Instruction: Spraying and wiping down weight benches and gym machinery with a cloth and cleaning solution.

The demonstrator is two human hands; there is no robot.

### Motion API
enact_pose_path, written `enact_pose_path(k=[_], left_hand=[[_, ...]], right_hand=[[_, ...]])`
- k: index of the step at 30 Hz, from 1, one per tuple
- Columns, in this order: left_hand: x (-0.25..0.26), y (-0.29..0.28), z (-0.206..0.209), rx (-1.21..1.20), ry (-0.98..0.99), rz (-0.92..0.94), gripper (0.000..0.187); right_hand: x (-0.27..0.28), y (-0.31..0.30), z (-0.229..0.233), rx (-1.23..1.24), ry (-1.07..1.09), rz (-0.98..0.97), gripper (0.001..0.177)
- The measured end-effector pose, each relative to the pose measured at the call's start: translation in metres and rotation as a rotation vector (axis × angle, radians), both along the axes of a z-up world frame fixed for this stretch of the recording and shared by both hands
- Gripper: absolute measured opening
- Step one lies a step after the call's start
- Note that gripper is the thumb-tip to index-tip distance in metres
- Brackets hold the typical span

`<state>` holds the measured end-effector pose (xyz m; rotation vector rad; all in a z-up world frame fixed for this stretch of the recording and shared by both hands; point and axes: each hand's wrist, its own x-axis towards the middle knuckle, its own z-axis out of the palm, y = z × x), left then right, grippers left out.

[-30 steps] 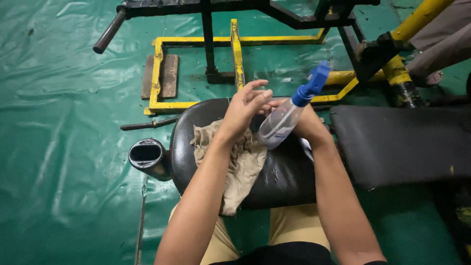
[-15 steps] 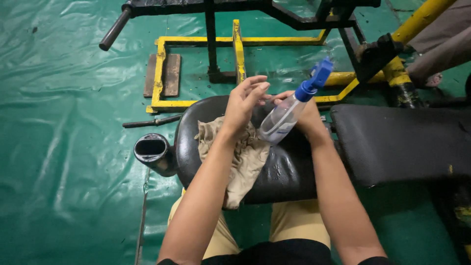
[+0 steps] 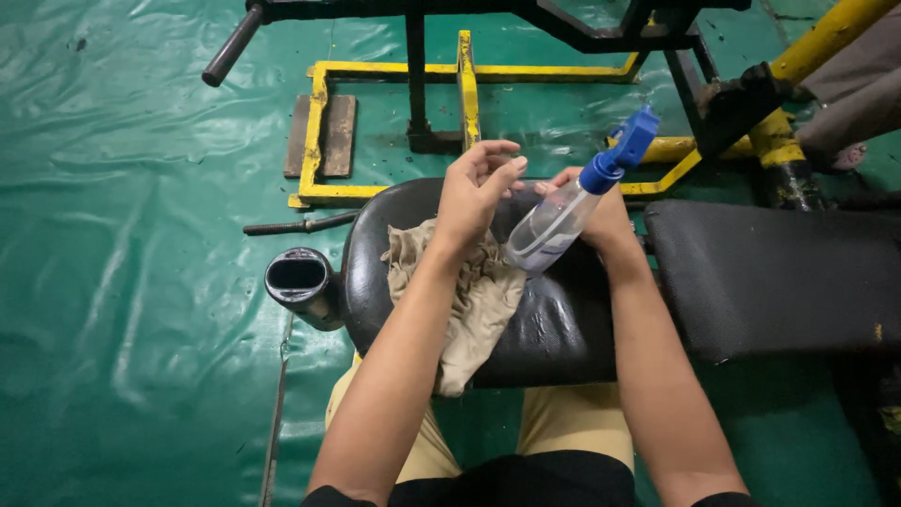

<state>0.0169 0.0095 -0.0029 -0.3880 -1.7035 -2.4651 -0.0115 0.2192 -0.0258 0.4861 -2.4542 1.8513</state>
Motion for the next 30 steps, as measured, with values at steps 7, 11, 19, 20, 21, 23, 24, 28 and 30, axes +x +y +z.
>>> enact_pose_path(k=[7,11,19,20,21,23,24,28,30], left_hand=[[0.011,0.005,0.012,-0.116,-0.085,-0.037,0.037],[0.014,0.007,0.013,-0.111,-0.076,-0.042,0.038],[0.019,0.008,0.025,-0.223,-0.122,0.029,0.043],[0.021,0.008,0.028,-0.246,-0.13,0.033,0.044],[0.021,0.008,0.031,-0.269,-0.137,0.036,0.045],[0.021,0.007,0.033,-0.269,-0.146,0.017,0.044],[0.021,0.007,0.034,-0.27,-0.157,-0.002,0.044],[0.008,0.008,0.018,-0.161,-0.075,0.017,0.039],[0.002,0.006,0.015,-0.137,0.033,0.166,0.029]], right_hand=[[-0.014,0.007,-0.02,0.001,-0.051,0.145,0.027],[-0.007,0.001,-0.009,-0.092,-0.122,0.267,0.026],[-0.005,-0.002,-0.01,-0.037,-0.097,0.28,0.026],[-0.004,-0.002,-0.009,-0.008,-0.091,0.281,0.025],[-0.004,-0.003,-0.008,0.02,-0.083,0.281,0.024],[-0.01,0.004,-0.023,-0.009,-0.072,0.262,0.019],[-0.013,0.008,-0.03,-0.037,-0.061,0.243,0.017],[0.012,0.0,0.006,-0.12,-0.017,0.08,0.013],[0.032,-0.002,0.044,0.019,0.052,-0.168,0.015]])
